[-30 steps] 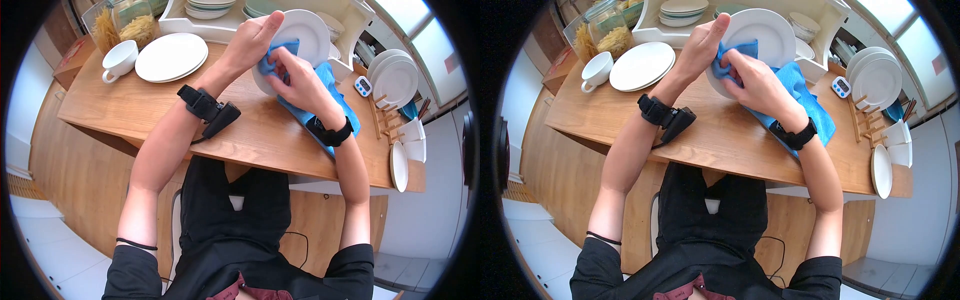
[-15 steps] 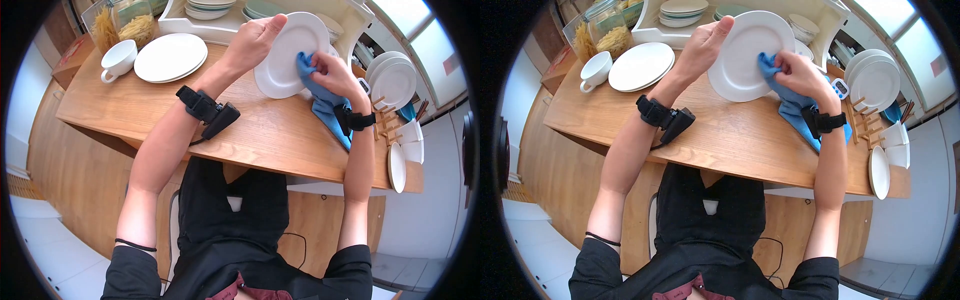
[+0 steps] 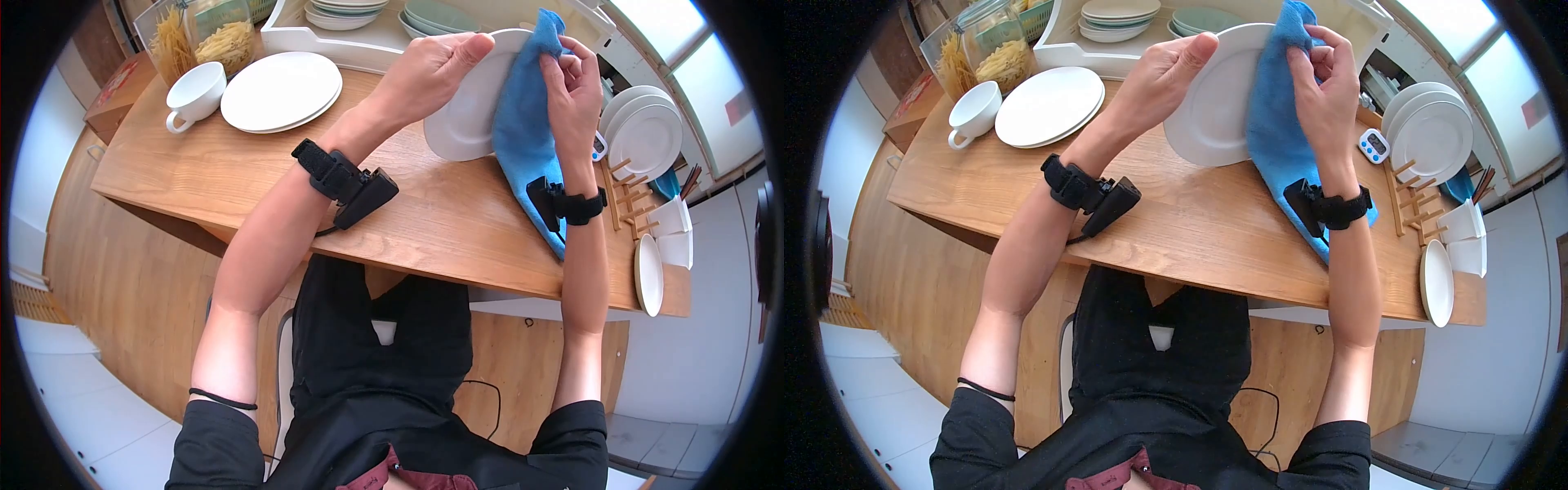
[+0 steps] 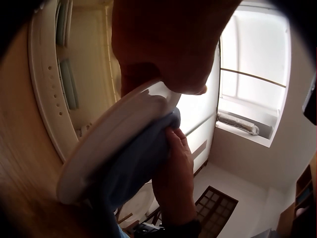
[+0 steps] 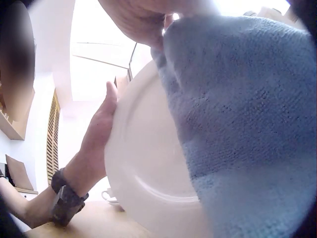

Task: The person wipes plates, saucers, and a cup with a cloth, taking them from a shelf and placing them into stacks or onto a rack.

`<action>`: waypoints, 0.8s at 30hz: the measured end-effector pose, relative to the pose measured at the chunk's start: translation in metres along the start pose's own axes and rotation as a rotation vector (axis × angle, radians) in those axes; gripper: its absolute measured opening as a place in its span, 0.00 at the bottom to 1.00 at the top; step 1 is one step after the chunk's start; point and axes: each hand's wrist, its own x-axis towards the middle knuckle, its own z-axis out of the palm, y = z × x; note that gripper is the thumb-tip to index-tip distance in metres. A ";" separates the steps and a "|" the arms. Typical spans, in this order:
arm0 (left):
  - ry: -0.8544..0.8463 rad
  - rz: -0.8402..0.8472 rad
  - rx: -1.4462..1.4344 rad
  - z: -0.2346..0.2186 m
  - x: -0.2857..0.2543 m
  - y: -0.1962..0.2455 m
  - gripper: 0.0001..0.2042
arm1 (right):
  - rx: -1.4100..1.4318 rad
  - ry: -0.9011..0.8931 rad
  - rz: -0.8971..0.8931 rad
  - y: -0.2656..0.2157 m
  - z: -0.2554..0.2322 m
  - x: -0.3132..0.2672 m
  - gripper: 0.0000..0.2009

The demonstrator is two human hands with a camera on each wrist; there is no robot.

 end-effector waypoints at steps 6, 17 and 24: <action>-0.017 0.058 0.052 -0.001 -0.002 0.007 0.33 | 0.066 -0.080 -0.073 -0.028 0.026 -0.018 0.17; 0.058 -0.056 0.035 -0.008 -0.002 0.001 0.38 | -0.012 -0.509 -0.125 -0.032 0.043 -0.042 0.13; 0.091 -0.063 0.011 -0.005 0.002 -0.013 0.33 | -0.140 -0.878 -0.060 -0.029 0.027 -0.034 0.10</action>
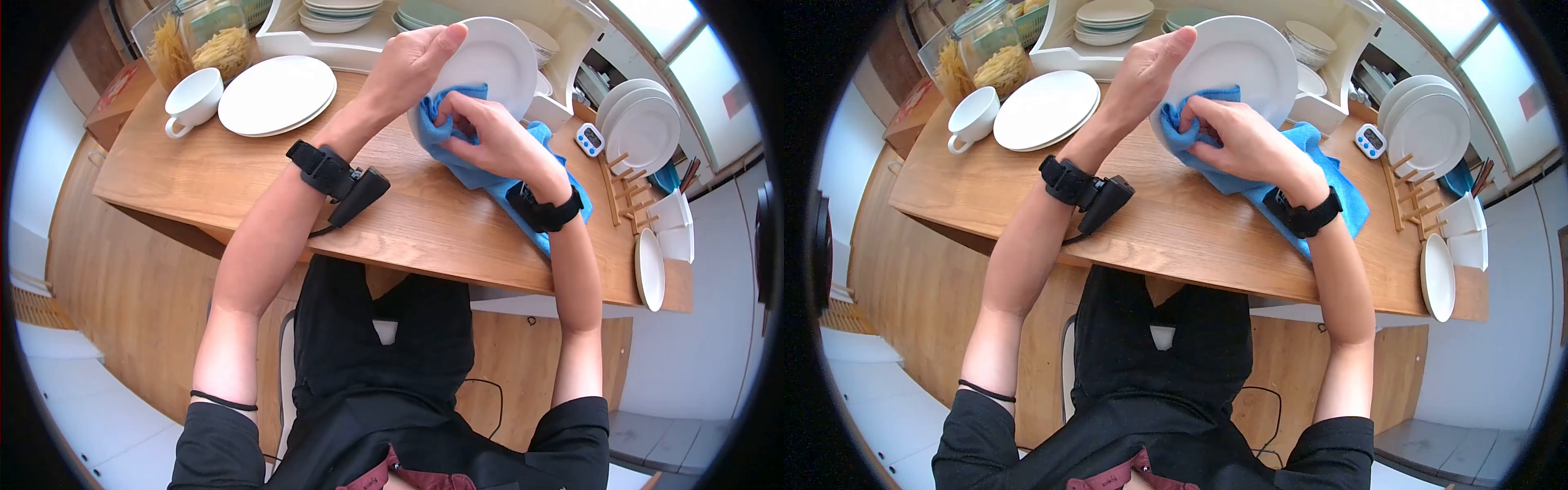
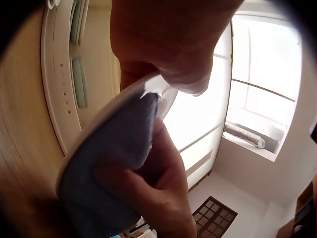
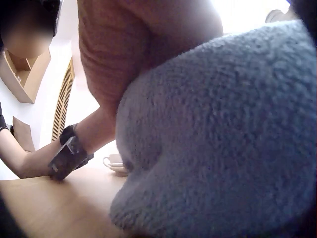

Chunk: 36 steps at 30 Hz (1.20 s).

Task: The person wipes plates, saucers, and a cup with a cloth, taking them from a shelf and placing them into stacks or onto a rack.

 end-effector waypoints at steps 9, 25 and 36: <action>-0.013 0.007 0.022 0.001 -0.001 0.008 0.22 | -0.205 -0.112 0.287 0.052 -0.037 -0.022 0.10; -0.072 -0.201 -0.177 -0.005 -0.004 0.012 0.17 | 0.737 0.726 0.243 0.093 -0.055 -0.020 0.15; -0.066 -0.317 -0.413 -0.006 -0.005 0.005 0.18 | 1.670 0.231 0.060 0.106 -0.051 -0.027 0.21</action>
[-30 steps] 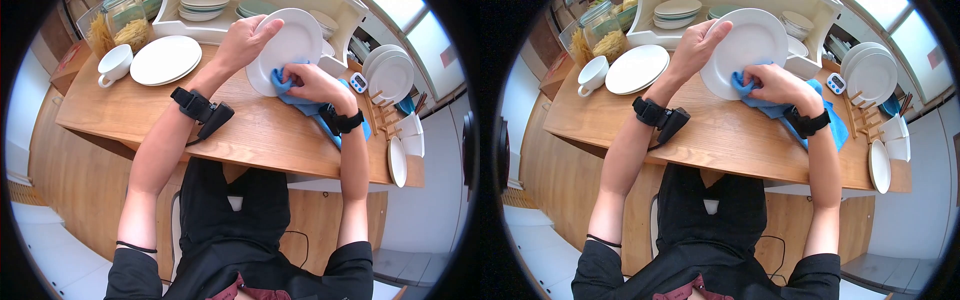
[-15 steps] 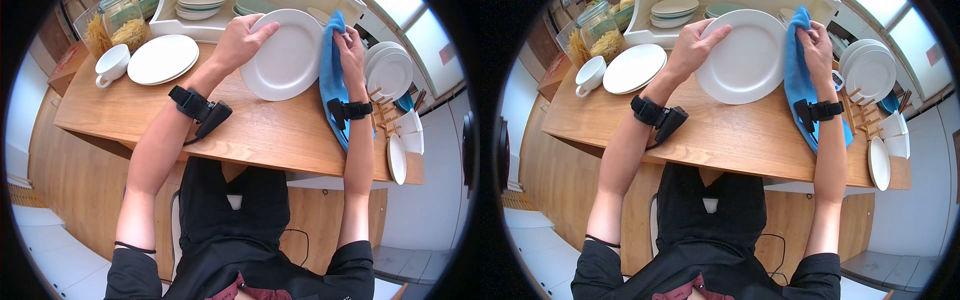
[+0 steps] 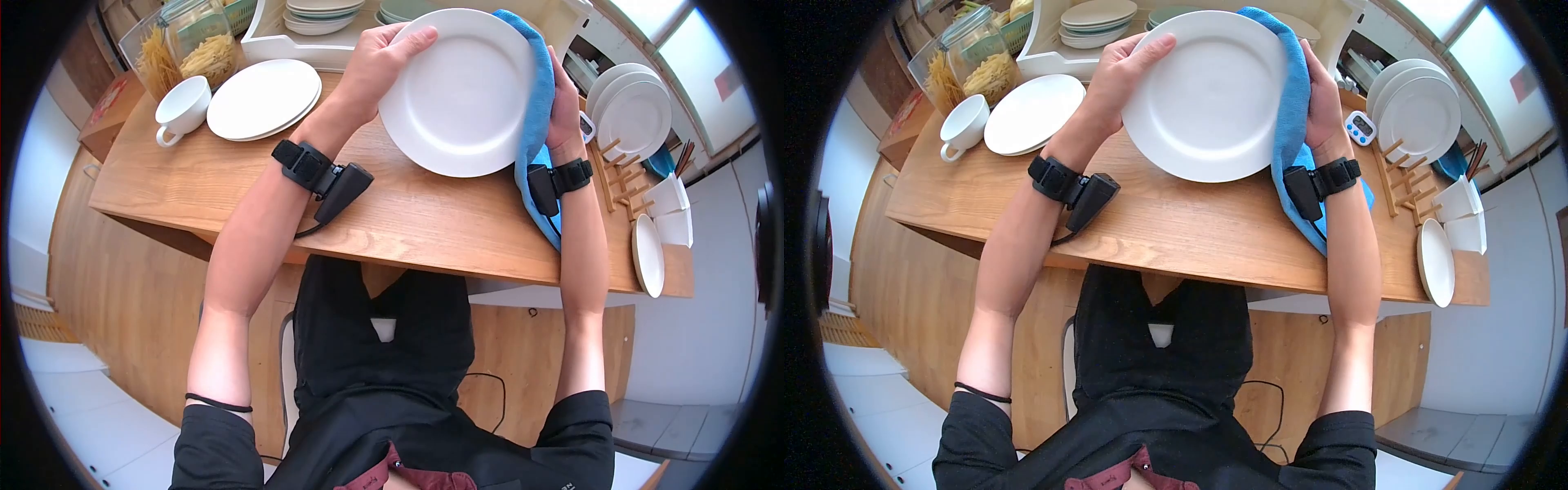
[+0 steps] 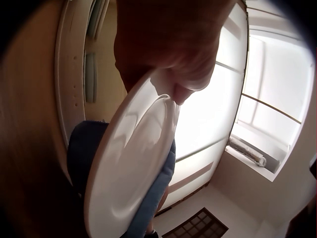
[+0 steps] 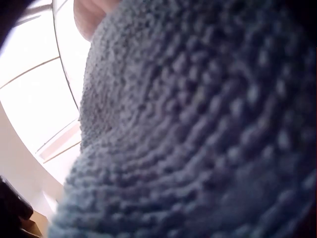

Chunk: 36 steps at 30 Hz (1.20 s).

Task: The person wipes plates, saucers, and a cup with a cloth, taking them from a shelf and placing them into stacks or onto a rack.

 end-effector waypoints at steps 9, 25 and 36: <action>0.052 -0.038 -0.115 0.005 0.000 0.004 0.17 | -0.012 0.048 -0.013 0.008 0.008 -0.002 0.23; 0.207 -0.133 -0.197 -0.008 0.007 0.007 0.17 | -0.431 0.419 0.036 0.020 0.008 -0.005 0.29; 0.485 -0.145 -0.442 -0.120 -0.010 0.025 0.18 | -0.627 0.380 0.097 0.019 0.008 -0.005 0.22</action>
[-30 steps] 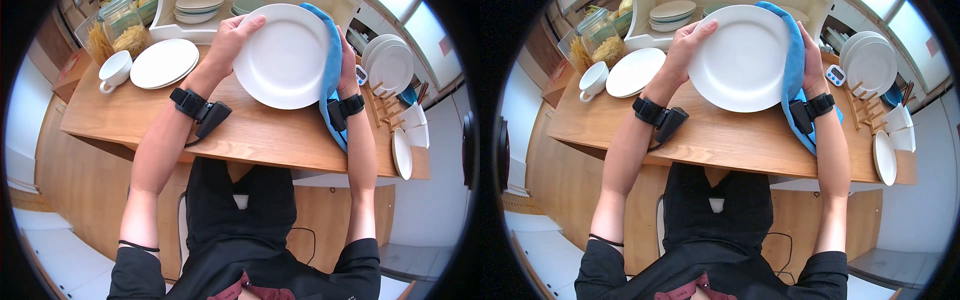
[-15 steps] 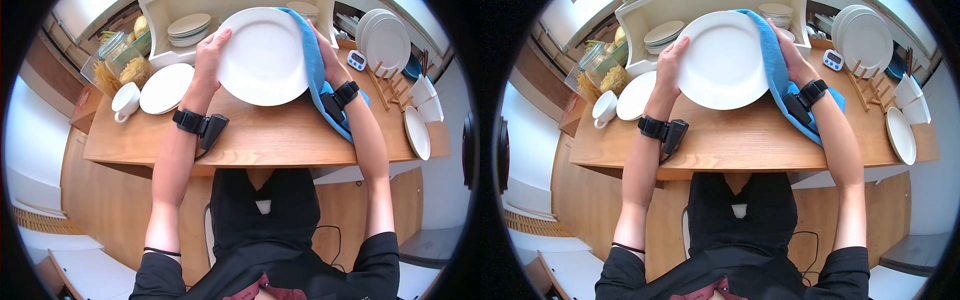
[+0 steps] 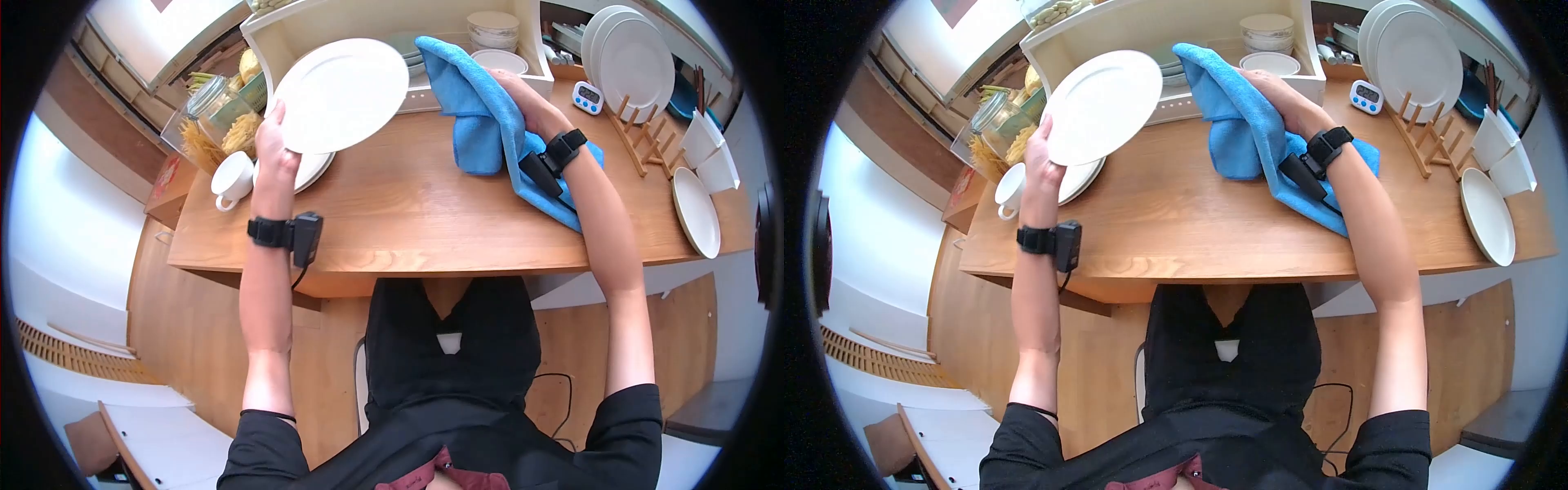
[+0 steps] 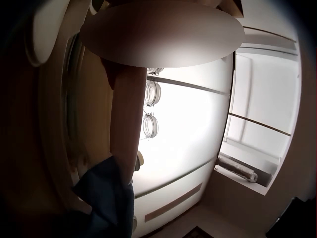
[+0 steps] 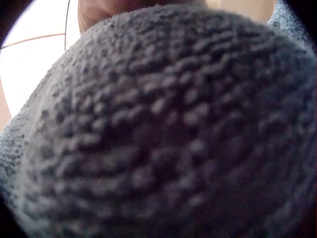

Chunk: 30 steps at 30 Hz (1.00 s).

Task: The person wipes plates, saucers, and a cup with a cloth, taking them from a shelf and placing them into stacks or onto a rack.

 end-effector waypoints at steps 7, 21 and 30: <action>0.296 0.036 0.209 -0.061 -0.042 0.036 0.18 | -0.095 -0.016 0.034 -0.003 0.002 -0.003 0.23; 0.498 0.132 0.219 -0.092 -0.061 0.033 0.20 | -0.055 -0.031 0.056 0.000 -0.002 0.001 0.20; 0.476 0.240 0.305 -0.086 -0.063 0.035 0.26 | -0.055 -0.019 0.068 0.003 -0.005 0.003 0.22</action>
